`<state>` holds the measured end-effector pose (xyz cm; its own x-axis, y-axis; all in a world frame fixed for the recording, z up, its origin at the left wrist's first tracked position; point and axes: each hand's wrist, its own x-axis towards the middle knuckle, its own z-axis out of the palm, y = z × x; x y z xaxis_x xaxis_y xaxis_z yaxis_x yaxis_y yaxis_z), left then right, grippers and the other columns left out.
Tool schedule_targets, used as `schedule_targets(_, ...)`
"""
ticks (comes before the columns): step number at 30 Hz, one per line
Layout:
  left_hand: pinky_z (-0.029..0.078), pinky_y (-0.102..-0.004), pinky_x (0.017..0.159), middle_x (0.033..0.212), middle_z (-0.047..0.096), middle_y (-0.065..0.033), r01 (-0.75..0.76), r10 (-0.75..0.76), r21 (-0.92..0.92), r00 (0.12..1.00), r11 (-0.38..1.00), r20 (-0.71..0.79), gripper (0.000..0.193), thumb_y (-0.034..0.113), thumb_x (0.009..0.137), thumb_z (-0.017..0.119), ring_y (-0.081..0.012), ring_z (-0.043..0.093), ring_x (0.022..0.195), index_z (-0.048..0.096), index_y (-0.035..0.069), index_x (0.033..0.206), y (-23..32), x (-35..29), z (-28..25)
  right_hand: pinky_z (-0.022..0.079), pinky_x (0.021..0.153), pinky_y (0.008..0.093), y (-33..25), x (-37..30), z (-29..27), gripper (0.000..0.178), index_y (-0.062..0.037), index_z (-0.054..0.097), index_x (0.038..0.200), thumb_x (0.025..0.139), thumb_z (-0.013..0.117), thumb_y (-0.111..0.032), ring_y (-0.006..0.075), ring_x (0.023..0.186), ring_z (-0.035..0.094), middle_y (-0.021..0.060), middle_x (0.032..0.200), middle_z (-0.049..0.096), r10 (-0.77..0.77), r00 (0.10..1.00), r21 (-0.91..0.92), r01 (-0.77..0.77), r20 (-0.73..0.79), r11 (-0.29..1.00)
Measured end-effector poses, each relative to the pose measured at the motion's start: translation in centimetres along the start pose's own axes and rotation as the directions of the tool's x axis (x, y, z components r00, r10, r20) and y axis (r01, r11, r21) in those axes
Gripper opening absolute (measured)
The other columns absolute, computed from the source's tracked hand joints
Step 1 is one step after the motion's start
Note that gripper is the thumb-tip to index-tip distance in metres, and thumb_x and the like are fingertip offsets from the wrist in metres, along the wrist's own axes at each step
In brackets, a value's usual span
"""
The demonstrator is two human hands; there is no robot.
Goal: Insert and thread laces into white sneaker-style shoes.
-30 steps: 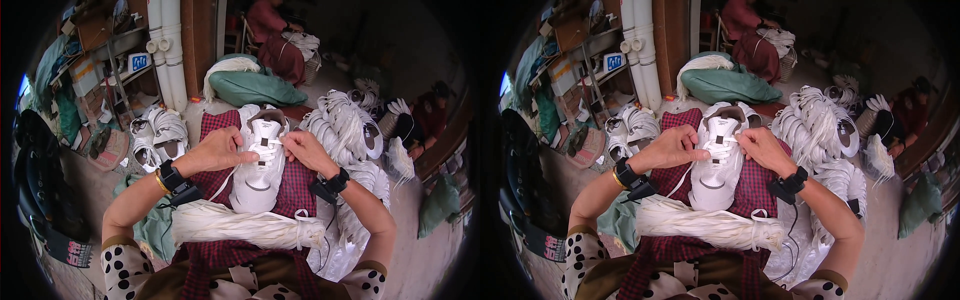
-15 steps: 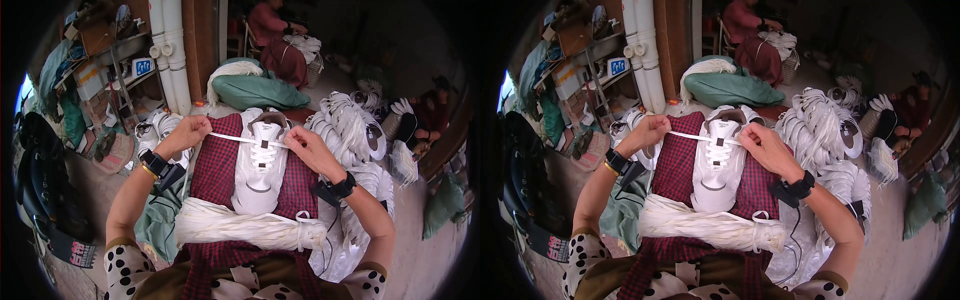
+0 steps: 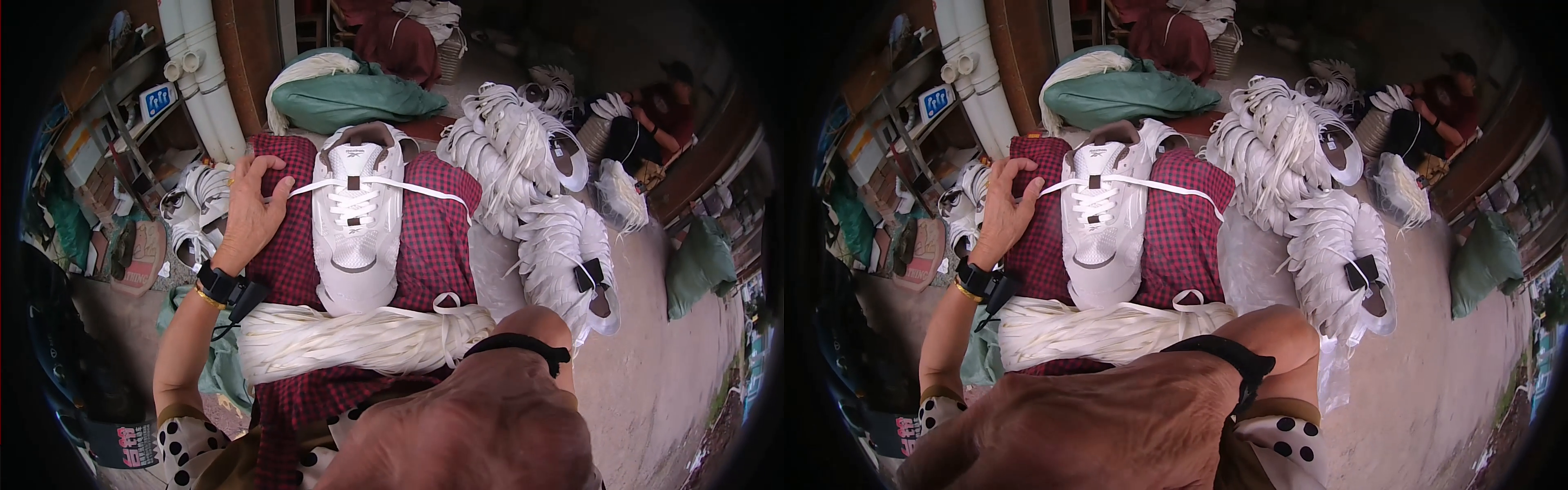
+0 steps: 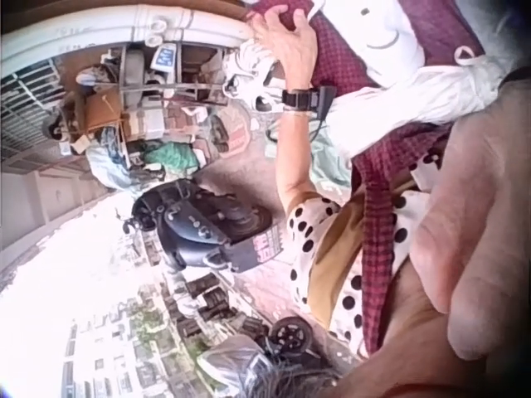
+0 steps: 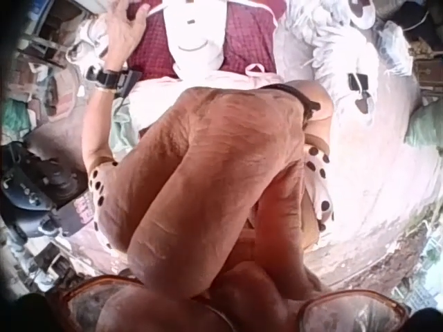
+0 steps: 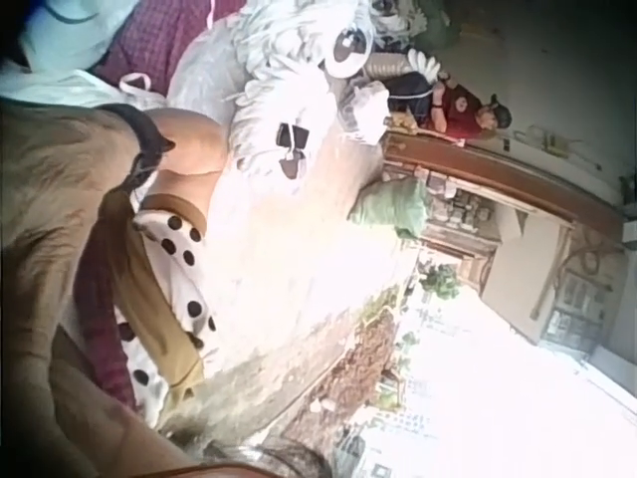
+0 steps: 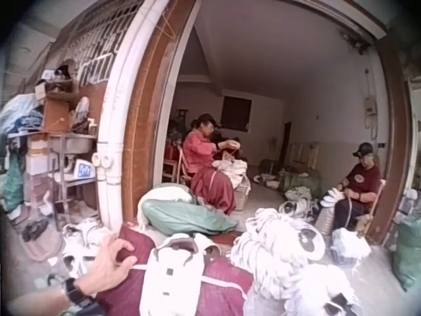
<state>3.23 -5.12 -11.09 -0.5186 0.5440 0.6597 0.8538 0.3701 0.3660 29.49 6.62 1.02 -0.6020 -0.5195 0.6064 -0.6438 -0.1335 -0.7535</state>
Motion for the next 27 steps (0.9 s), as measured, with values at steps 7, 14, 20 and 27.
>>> schedule_targets(7,0.036,-0.0537,0.102,0.135,0.047,-0.0217,0.013,0.002,0.116,0.992,0.993,-0.129,0.027,0.022,0.09,0.066,-0.0416,0.046,0.124,0.063,0.01,0.115,0.6,0.0,-0.2,0.051,0.072,0.0371,3.5,1.1,3.2,0.014,-0.0007,0.06,0.088,0.093,0.061,-0.014,0.0281,0.082,0.061,0.0114,0.086,0.062,-0.043,0.987,0.012,0.042,0.154,0.999)
schedule_targets(14,0.037,-0.0469,0.103,0.131,0.055,-0.0165,-0.155,0.148,-0.089,0.985,0.984,-0.087,0.023,0.014,0.087,0.065,-0.0384,0.047,0.123,0.064,0.006,0.109,3.0,-0.1,-0.6,0.048,0.075,0.0391,6.8,-2.6,-1.4,0.007,-0.0002,0.058,0.092,0.085,0.058,-0.001,0.0312,0.083,0.057,0.0114,0.09,0.061,0.237,0.963,-0.53,-0.268,-0.127,0.804)
schedule_targets(20,0.039,-0.0427,0.105,0.126,0.06,-0.0171,-0.182,0.207,-0.311,0.977,0.933,0.052,0.027,0.014,0.09,0.06,-0.0339,0.055,0.119,0.062,0.002,0.115,3.7,2.4,-0.7,0.046,0.091,0.042,8.0,-3.6,-10.3,0.034,-0.0031,0.058,0.113,0.079,0.054,0.003,0.0323,0.104,0.055,0.0145,0.105,0.06,0.228,0.845,-0.72,-0.533,-0.484,0.444)
schedule_targets(27,0.043,-0.0411,0.097,0.117,0.061,-0.0142,-0.176,0.278,-0.399,0.936,0.9,0.216,0.026,0.014,0.088,0.06,-0.0309,0.055,0.107,0.063,0.002,0.11,3.5,3.6,0.6,0.041,0.088,0.0386,7.4,-2.5,-13.6,0.037,-0.0051,0.054,0.111,0.075,0.059,0.001,0.0297,0.095,0.048,0.0118,0.101,0.058,0.428,0.863,-0.871,-0.407,-0.268,0.274)
